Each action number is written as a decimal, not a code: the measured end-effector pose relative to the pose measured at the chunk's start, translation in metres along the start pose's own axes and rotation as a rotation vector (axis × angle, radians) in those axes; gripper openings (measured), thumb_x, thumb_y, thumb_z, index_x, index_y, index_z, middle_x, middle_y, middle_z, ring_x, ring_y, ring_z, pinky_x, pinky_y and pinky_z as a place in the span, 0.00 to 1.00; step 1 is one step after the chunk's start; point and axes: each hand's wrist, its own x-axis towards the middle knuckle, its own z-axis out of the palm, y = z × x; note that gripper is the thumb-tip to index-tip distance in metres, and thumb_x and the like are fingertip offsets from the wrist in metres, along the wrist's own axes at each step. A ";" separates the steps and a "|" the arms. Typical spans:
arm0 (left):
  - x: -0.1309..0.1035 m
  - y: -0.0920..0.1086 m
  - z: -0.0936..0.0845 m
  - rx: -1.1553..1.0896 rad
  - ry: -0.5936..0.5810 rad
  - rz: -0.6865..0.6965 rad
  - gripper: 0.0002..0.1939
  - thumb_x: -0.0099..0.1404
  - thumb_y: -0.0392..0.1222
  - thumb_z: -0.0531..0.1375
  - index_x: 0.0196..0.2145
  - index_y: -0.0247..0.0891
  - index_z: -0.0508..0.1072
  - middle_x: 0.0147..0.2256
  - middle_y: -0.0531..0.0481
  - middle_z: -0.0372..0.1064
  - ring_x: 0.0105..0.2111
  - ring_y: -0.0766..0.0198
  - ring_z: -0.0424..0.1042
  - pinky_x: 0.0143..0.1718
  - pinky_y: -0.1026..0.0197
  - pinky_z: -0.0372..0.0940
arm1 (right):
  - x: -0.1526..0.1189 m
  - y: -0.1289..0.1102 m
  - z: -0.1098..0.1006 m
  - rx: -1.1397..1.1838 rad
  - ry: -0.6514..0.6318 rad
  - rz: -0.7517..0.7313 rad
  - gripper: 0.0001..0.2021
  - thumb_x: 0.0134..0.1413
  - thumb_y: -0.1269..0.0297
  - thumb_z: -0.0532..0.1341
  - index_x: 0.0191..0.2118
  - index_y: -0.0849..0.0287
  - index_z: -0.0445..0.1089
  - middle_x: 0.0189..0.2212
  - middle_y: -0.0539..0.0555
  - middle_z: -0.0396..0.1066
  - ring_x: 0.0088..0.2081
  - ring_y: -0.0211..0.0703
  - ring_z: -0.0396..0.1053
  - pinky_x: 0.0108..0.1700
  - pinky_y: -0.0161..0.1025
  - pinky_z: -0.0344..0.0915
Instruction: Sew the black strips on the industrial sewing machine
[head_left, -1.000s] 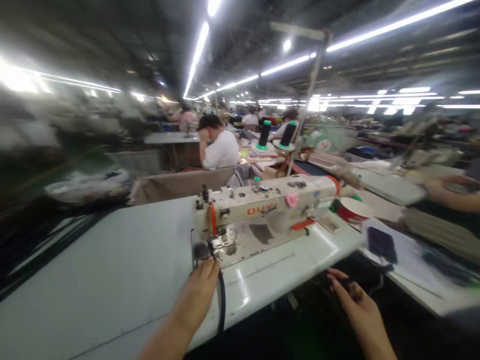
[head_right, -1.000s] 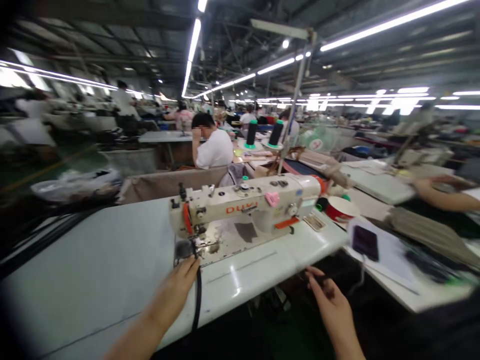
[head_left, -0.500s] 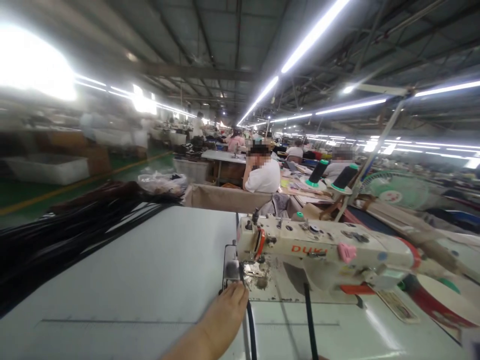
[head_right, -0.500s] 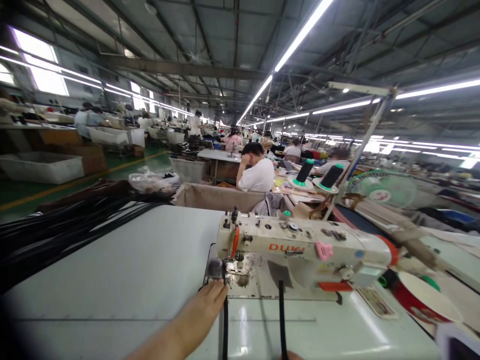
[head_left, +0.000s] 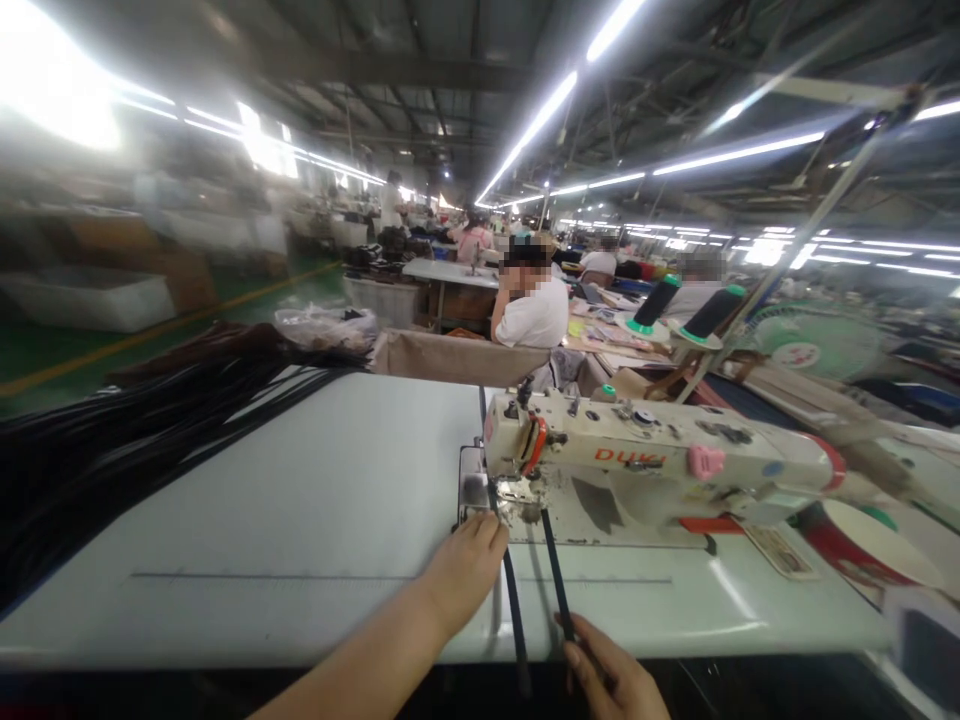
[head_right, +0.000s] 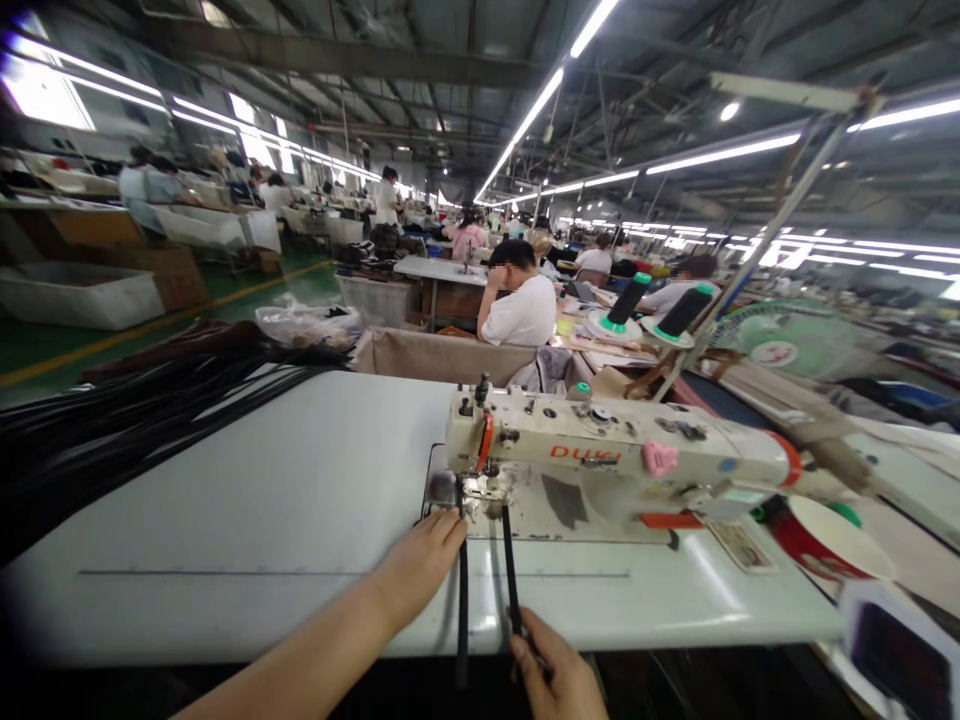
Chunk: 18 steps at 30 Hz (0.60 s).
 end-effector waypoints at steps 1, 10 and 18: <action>0.000 0.000 -0.002 0.000 0.000 -0.001 0.20 0.69 0.25 0.53 0.56 0.31 0.70 0.56 0.36 0.71 0.57 0.52 0.73 0.63 0.50 0.66 | 0.000 -0.003 0.000 0.014 -0.012 0.010 0.33 0.55 0.32 0.61 0.50 0.56 0.83 0.35 0.58 0.83 0.36 0.53 0.80 0.44 0.40 0.77; 0.000 0.001 -0.007 -0.038 0.023 0.019 0.15 0.70 0.28 0.55 0.53 0.32 0.70 0.51 0.38 0.72 0.55 0.53 0.73 0.64 0.50 0.64 | 0.006 -0.030 0.001 0.008 -0.048 0.065 0.36 0.53 0.30 0.61 0.49 0.58 0.83 0.21 0.54 0.75 0.27 0.49 0.74 0.38 0.40 0.75; 0.000 0.000 -0.011 -0.110 -0.021 0.005 0.15 0.71 0.27 0.53 0.53 0.32 0.70 0.52 0.37 0.72 0.56 0.54 0.72 0.65 0.49 0.63 | 0.013 -0.035 0.008 0.023 -0.063 0.097 0.39 0.52 0.27 0.59 0.49 0.60 0.82 0.22 0.54 0.74 0.27 0.48 0.72 0.37 0.42 0.73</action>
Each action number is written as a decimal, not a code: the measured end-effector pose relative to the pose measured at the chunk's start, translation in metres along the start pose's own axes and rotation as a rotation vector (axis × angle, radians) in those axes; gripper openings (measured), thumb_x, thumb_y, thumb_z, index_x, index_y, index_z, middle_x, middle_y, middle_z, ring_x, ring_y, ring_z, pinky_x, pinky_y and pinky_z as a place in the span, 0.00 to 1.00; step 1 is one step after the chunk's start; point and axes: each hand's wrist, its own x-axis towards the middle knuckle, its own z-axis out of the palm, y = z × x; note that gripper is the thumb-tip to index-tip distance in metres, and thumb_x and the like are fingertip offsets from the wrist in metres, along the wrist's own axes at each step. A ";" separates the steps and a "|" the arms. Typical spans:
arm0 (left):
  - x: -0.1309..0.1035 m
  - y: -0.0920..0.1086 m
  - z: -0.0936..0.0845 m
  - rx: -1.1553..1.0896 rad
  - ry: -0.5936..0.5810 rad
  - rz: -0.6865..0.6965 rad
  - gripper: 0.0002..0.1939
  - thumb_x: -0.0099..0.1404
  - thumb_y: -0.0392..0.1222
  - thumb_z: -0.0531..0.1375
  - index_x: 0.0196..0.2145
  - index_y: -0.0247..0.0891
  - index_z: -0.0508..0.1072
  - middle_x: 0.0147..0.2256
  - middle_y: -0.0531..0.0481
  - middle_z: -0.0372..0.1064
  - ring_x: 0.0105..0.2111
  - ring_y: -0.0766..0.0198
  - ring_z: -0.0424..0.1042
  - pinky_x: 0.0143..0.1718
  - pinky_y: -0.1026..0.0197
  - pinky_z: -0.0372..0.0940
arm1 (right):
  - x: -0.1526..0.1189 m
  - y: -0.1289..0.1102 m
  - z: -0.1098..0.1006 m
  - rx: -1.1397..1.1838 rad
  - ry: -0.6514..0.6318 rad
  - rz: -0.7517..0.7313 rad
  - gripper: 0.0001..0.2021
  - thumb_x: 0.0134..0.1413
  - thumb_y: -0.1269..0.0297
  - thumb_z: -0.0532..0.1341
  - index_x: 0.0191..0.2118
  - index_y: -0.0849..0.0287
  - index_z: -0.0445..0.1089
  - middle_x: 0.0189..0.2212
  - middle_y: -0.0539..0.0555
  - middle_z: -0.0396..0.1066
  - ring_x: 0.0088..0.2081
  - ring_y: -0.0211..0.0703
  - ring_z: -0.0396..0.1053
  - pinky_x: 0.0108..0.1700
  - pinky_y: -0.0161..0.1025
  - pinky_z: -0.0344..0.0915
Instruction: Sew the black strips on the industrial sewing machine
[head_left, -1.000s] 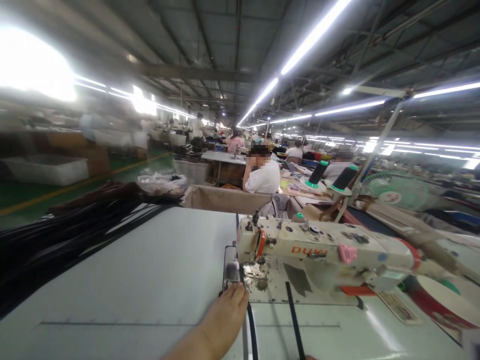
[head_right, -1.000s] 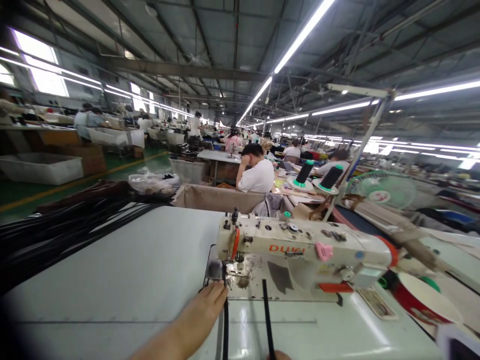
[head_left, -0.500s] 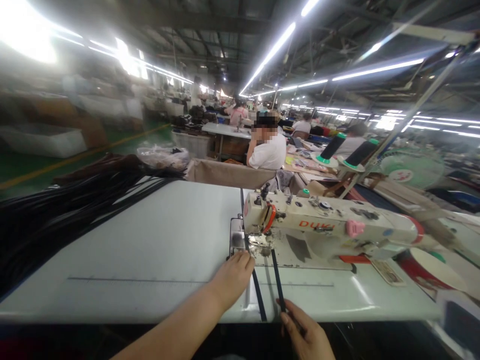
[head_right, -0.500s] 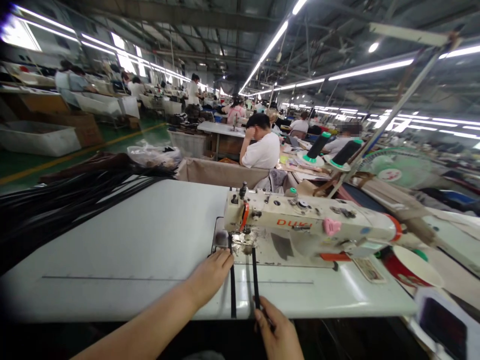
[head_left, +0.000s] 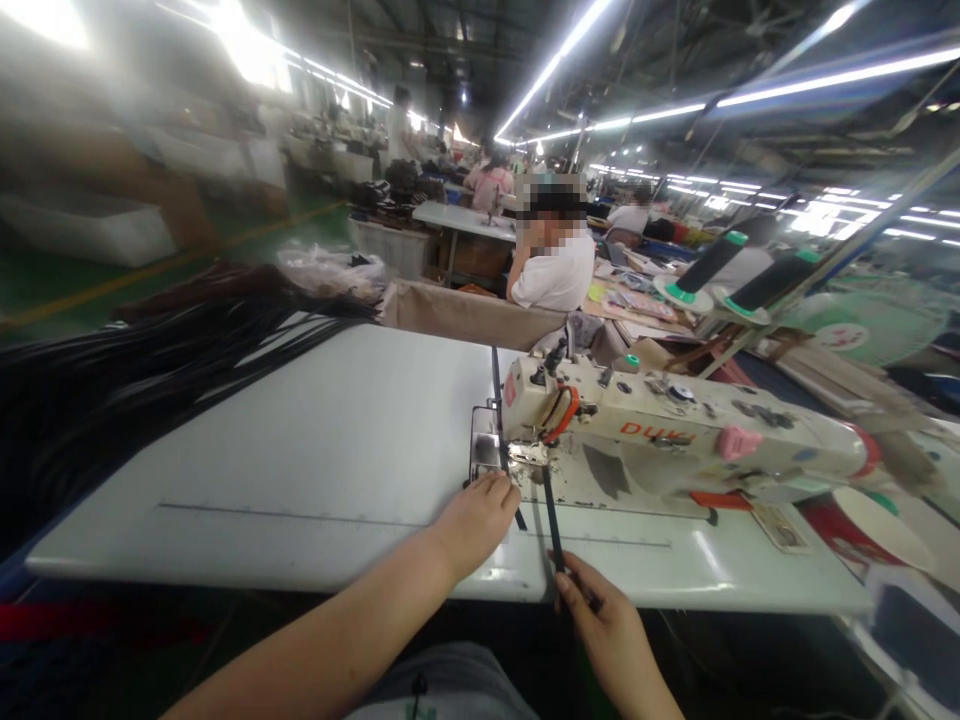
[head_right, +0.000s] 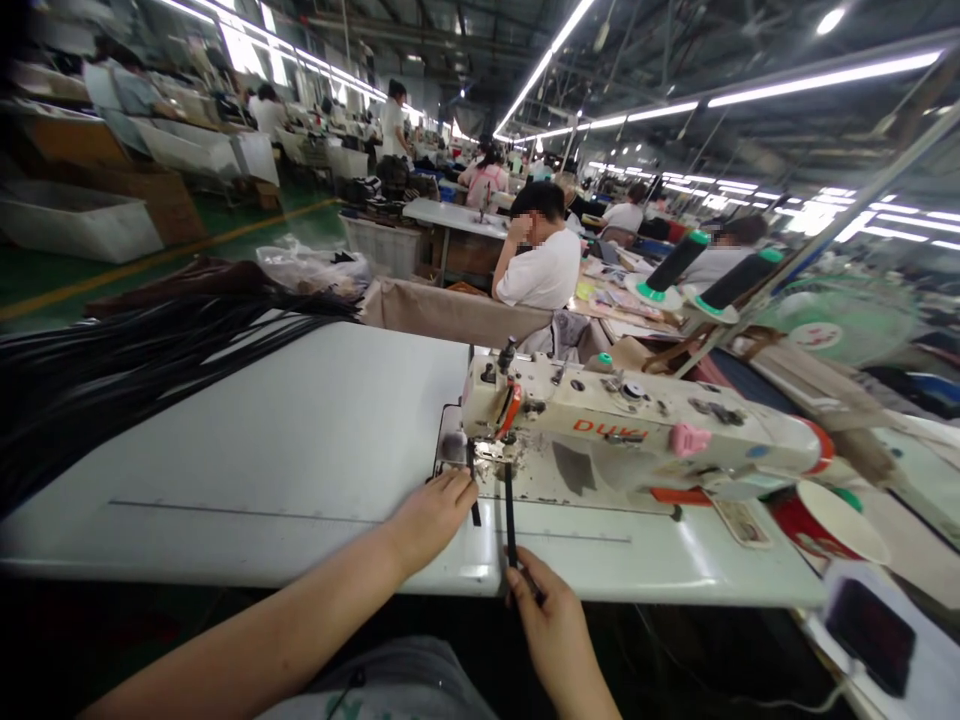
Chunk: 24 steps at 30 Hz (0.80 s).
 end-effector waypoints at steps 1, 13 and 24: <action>0.000 0.000 -0.001 -0.004 -0.002 -0.001 0.15 0.71 0.27 0.53 0.53 0.32 0.70 0.52 0.36 0.71 0.57 0.54 0.72 0.65 0.49 0.63 | 0.000 0.000 0.001 0.006 -0.005 0.004 0.39 0.53 0.27 0.59 0.49 0.61 0.81 0.23 0.54 0.74 0.27 0.48 0.72 0.38 0.42 0.73; -0.004 -0.007 0.009 -0.056 0.053 -0.015 0.13 0.72 0.28 0.52 0.48 0.33 0.73 0.53 0.37 0.72 0.56 0.55 0.72 0.63 0.48 0.66 | -0.002 0.000 0.003 0.054 -0.050 0.006 0.32 0.57 0.35 0.61 0.50 0.60 0.80 0.25 0.53 0.75 0.29 0.46 0.71 0.37 0.40 0.71; 0.005 -0.017 -0.005 -0.257 0.111 -0.249 0.13 0.72 0.35 0.56 0.51 0.37 0.75 0.57 0.43 0.74 0.63 0.54 0.66 0.71 0.43 0.55 | -0.006 -0.001 0.003 0.040 -0.024 0.003 0.30 0.59 0.38 0.61 0.50 0.60 0.80 0.24 0.53 0.75 0.30 0.47 0.73 0.38 0.40 0.71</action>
